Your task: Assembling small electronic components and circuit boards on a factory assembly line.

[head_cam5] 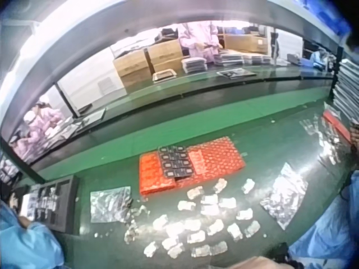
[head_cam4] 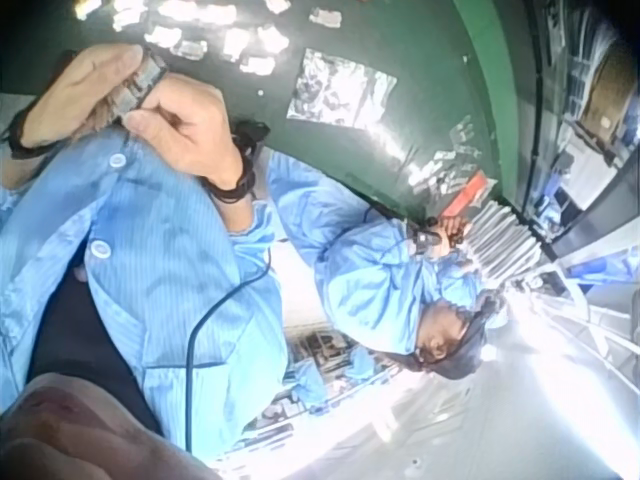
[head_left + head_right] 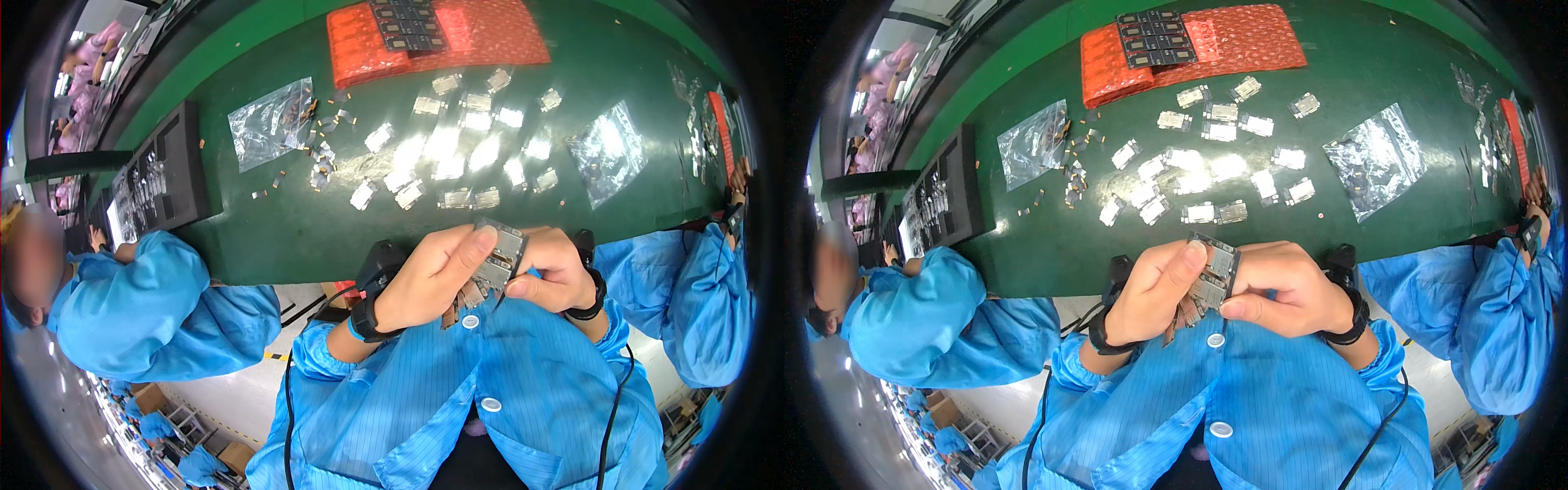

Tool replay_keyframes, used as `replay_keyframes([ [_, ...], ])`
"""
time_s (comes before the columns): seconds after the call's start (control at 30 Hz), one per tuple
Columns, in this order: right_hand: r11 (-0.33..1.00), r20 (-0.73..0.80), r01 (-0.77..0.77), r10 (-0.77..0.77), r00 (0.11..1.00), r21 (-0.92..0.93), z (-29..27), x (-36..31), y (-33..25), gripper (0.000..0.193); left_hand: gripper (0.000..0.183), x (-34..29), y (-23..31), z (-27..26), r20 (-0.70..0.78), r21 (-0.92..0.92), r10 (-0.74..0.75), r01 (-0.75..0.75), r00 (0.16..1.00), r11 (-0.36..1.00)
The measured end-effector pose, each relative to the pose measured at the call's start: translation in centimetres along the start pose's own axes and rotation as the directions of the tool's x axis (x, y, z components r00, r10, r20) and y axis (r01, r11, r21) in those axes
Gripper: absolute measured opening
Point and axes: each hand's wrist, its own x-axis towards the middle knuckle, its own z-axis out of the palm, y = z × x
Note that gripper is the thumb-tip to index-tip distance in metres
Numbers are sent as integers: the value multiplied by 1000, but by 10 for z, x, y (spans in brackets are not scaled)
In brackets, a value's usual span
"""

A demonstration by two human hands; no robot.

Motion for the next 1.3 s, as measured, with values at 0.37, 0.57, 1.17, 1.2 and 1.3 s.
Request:
replay_keyframes([
  [0.37,995,-192,-30,48,980,96,6,-7,4,19,42,-6,-15,16,-202,25,119,-117,972,993],
  [0.57,994,-151,-44,58,987,96,7,-11,2,21,44,-6,-15,17,-147,-16,97,-100,984,995],
  [1.17,959,-221,-103,164,961,263,11,-17,-5,17,47,-13,-15,19,-38,-143,-24,18,999,990],
  [1.2,981,-195,-76,111,974,180,9,-18,-7,17,47,-13,-17,18,-33,-138,-22,18,999,990],
  [1.3,997,-166,-28,40,985,73,6,-22,-9,18,47,-14,-18,18,15,-127,-38,40,999,991],
])
